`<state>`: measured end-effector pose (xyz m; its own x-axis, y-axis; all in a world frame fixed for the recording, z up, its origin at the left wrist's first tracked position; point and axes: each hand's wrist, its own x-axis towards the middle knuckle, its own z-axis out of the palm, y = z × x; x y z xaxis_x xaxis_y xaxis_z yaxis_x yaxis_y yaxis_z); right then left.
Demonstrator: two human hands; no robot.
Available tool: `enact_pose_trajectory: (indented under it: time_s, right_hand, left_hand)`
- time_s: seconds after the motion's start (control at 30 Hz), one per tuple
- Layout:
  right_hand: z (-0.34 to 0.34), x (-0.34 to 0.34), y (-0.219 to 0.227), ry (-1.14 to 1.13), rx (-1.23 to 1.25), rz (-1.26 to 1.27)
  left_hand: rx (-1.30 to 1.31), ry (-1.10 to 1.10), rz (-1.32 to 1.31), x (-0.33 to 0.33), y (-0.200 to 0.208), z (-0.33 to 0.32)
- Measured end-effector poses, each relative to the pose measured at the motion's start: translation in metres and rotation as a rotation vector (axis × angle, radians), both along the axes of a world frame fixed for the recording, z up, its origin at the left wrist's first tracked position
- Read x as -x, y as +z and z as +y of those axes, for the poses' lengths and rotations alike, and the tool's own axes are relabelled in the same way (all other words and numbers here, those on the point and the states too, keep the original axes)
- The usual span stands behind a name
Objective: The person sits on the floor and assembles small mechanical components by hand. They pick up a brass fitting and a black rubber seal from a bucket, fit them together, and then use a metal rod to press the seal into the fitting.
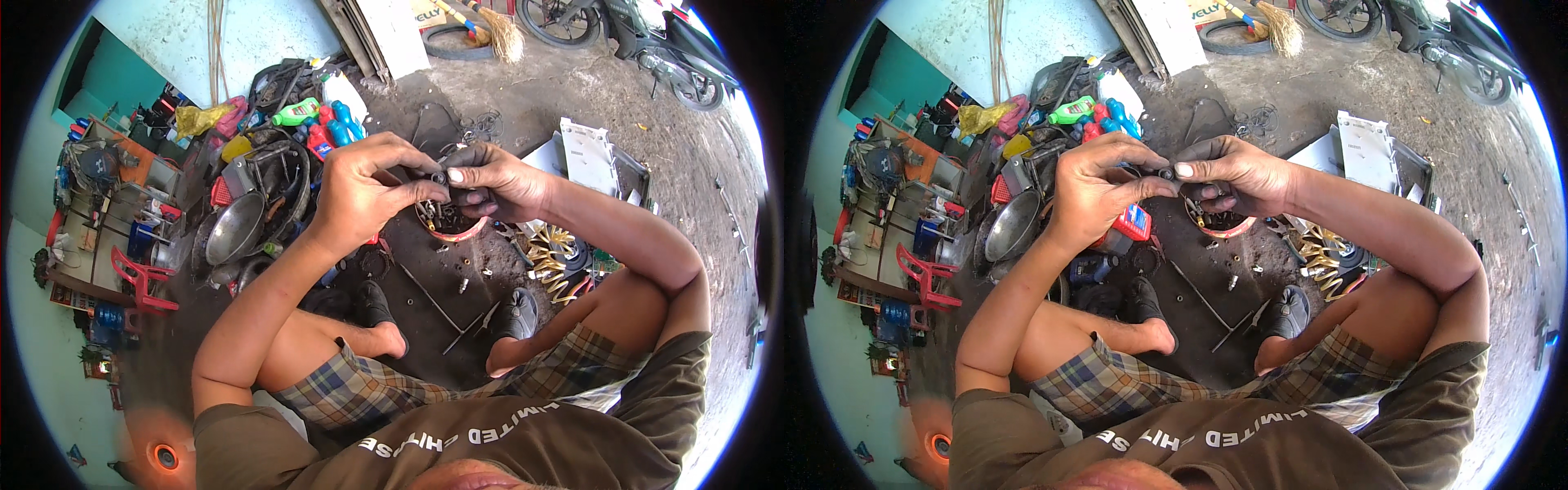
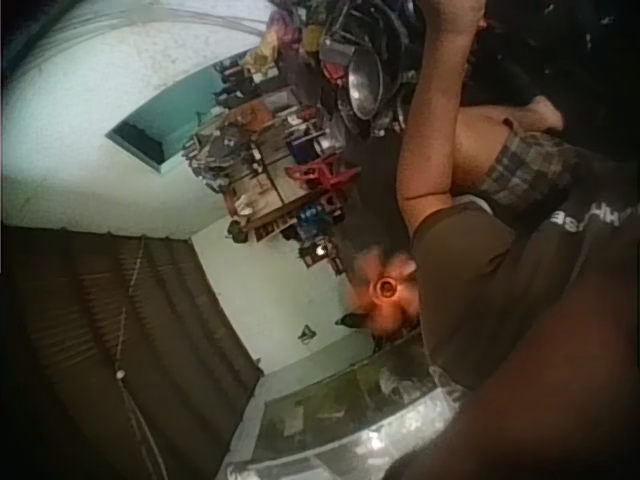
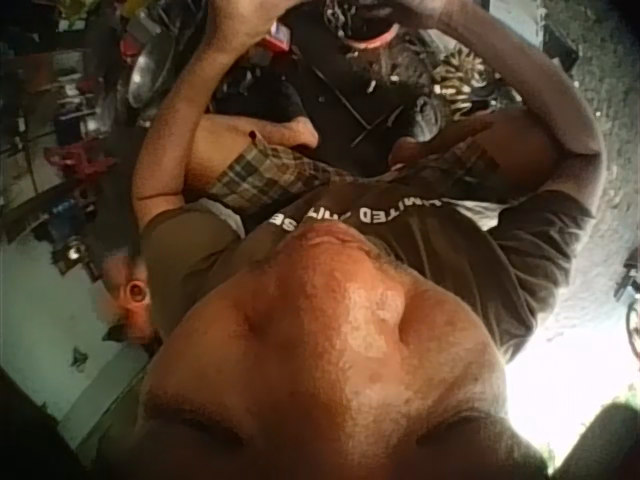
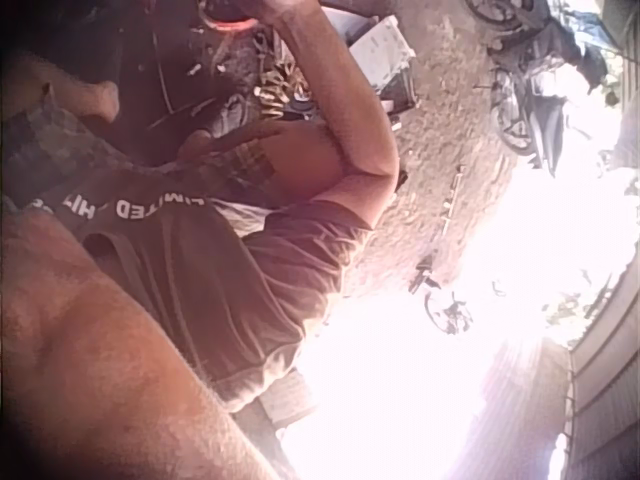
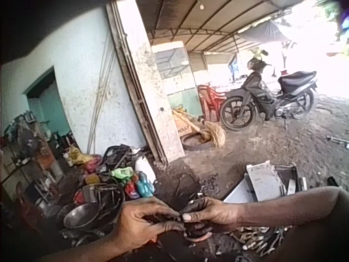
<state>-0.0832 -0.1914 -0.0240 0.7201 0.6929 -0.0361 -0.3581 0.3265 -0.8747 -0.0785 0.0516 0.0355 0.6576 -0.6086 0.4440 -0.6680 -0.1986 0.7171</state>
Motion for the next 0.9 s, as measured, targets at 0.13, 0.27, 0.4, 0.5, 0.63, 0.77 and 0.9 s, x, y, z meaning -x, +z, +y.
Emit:
enact_pose_trajectory:
  time_s: [0.13,0.27,0.4,0.5,0.63,0.77,0.9]
  right_hand:
    - [0.0006,-0.0011,-0.0012,-0.015,0.022,-0.02]
    - [0.0046,0.0033,0.0037,-0.041,0.023,-0.028]
    - [0.0049,0.0041,0.0015,-0.056,-0.008,-0.015]
    - [0.0058,0.0034,-0.0014,-0.074,-0.018,-0.01]
    - [0.0061,0.0055,0.0012,-0.087,0.005,-0.021]
    - [0.0077,0.0044,-0.0006,-0.119,0.034,-0.045]
    - [0.0098,0.006,0.0016,-0.148,0.037,-0.058]
  left_hand:
    - [-0.011,0.002,-0.022,-0.002,-0.0013,0.0011]
    - [-0.037,0.016,-0.071,-0.0028,-0.0032,0.0046]
    - [-0.076,0.013,-0.186,-0.0019,0.0009,0.0049]
    - [-0.065,0.012,-0.183,-0.0017,0.0015,0.004]
    - [-0.074,0.004,-0.123,-0.0005,0.0023,0.0055]
    - [-0.039,0.016,-0.009,-0.003,-0.0033,0.0065]
    - [-0.057,0.028,-0.047,-0.0042,-0.003,0.0063]
